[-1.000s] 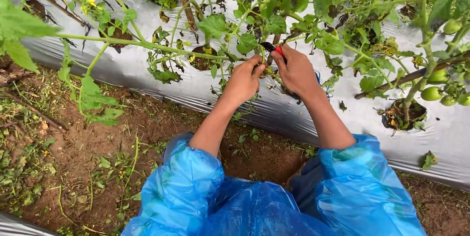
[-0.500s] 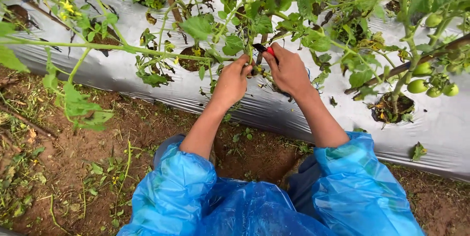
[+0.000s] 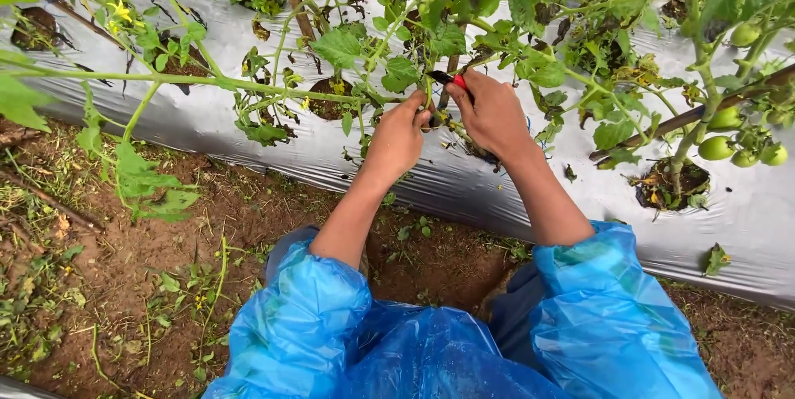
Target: Pruning tomato plants in a field using hand shears to remove unwanted stems and leaves.
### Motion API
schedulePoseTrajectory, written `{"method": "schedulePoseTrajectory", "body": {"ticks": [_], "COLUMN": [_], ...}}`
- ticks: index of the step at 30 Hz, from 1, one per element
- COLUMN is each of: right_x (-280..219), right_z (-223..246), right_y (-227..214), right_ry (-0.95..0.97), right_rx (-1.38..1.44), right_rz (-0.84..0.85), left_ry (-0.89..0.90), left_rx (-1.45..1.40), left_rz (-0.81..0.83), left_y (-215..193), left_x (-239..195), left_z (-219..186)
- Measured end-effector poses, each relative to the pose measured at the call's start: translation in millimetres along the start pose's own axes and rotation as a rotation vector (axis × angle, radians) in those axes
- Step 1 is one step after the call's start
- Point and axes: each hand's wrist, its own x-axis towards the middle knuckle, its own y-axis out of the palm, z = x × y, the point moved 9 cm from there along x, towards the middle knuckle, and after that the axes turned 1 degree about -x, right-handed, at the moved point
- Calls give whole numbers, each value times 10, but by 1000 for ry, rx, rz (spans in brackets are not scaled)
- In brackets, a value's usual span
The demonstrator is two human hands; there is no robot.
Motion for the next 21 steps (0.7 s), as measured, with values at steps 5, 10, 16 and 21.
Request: {"method": "schedulePoseTrajectory", "body": {"ticks": [5, 10, 16, 21], "right_x": [27, 32, -33, -78], "right_z": [91, 94, 36, -236], "right_y": [-29, -9, -1, 55], "right_ry": [-54, -88, -46, 35], "right_rx": [-51, -147, -140, -28], "right_rz": [-11, -12, 36, 100], "left_ry": [-19, -24, -31, -86], "left_rx": [-1, 20, 15, -24], "left_rz": [-9, -1, 7, 95], "left_y": [-3, -3, -24, 188], "left_x": [9, -35, -56, 55], "left_z": [-49, -103, -158, 183]}}
